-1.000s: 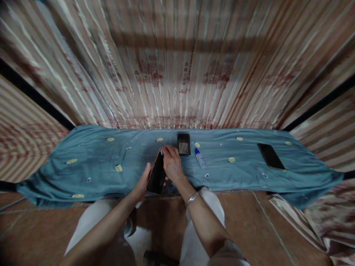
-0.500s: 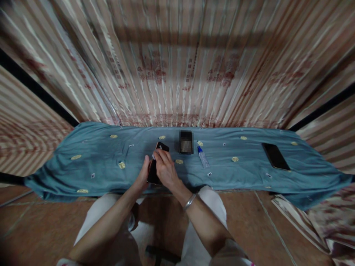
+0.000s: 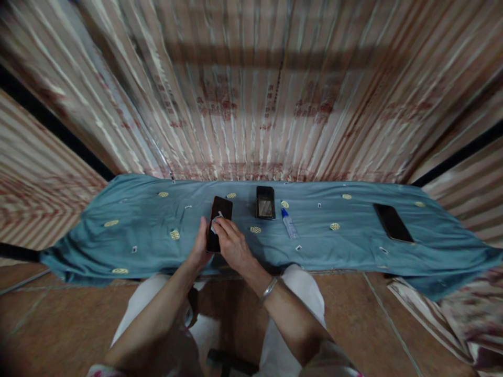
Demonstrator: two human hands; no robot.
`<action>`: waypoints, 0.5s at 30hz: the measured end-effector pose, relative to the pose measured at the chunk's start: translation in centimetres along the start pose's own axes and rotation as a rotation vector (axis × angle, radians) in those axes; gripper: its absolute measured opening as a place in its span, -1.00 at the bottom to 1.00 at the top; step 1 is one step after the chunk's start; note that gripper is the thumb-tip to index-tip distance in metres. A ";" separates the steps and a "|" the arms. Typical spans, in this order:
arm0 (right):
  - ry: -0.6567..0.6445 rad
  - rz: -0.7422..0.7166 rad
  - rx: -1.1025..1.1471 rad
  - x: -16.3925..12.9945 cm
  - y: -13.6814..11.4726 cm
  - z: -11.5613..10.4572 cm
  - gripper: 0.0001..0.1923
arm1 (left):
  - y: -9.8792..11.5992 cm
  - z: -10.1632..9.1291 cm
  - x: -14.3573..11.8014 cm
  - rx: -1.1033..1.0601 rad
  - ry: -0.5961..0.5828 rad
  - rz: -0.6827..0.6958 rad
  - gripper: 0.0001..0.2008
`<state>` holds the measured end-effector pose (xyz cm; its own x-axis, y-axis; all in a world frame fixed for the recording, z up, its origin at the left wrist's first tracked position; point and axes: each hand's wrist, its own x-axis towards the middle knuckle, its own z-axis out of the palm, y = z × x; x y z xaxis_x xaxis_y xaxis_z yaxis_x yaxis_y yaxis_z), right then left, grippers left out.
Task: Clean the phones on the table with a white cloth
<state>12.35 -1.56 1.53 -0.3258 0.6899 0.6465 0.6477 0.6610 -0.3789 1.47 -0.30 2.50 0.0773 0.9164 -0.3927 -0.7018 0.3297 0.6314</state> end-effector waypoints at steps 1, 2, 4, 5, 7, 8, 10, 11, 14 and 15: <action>-0.005 0.007 0.002 -0.1 0.2 0.0 -0.55 | 0.2 0.1 -0.1 -0.003 -0.011 -0.013 -0.49; -0.008 0.014 0.003 -0.1 0.5 0.0 -0.55 | 0.5 0.1 -0.2 0.000 -0.018 -0.020 -0.49; -0.013 0.029 -0.001 -0.2 0.9 -0.1 -0.54 | 1.0 0.0 -0.2 0.020 -0.023 -0.016 -0.50; -0.016 0.035 -0.004 -0.3 1.0 -0.1 -0.54 | 1.1 -0.1 -0.2 0.031 -0.018 -0.005 -0.52; -0.021 0.040 -0.010 -0.4 1.2 -0.1 -0.54 | 1.3 -0.3 -0.1 0.047 0.001 0.017 -0.57; -0.023 0.039 -0.013 -0.4 1.2 -0.2 -0.55 | 1.3 -0.4 0.0 0.046 0.012 0.029 -0.60; -0.030 0.036 -0.016 -0.5 1.1 -0.3 -0.55 | 1.3 -0.6 0.2 0.026 0.027 0.052 -0.64; -0.031 0.032 -0.017 -0.6 1.0 -0.3 -0.56 | 1.3 -0.6 0.2 0.008 0.032 0.062 -0.66; -0.032 0.009 -0.004 -0.8 0.7 -0.3 -0.58 | 1.6 -0.7 0.3 -0.034 0.038 0.064 -0.70; -0.035 0.000 0.004 -0.9 0.5 -0.3 -0.58 | 1.8 -0.7 0.3 -0.041 0.034 0.057 -0.70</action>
<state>13.21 -1.93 0.96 -0.3499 0.6998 0.6227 0.6452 0.6620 -0.3814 -0.28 0.40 3.03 0.0128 0.9249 -0.3799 -0.7330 0.2670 0.6256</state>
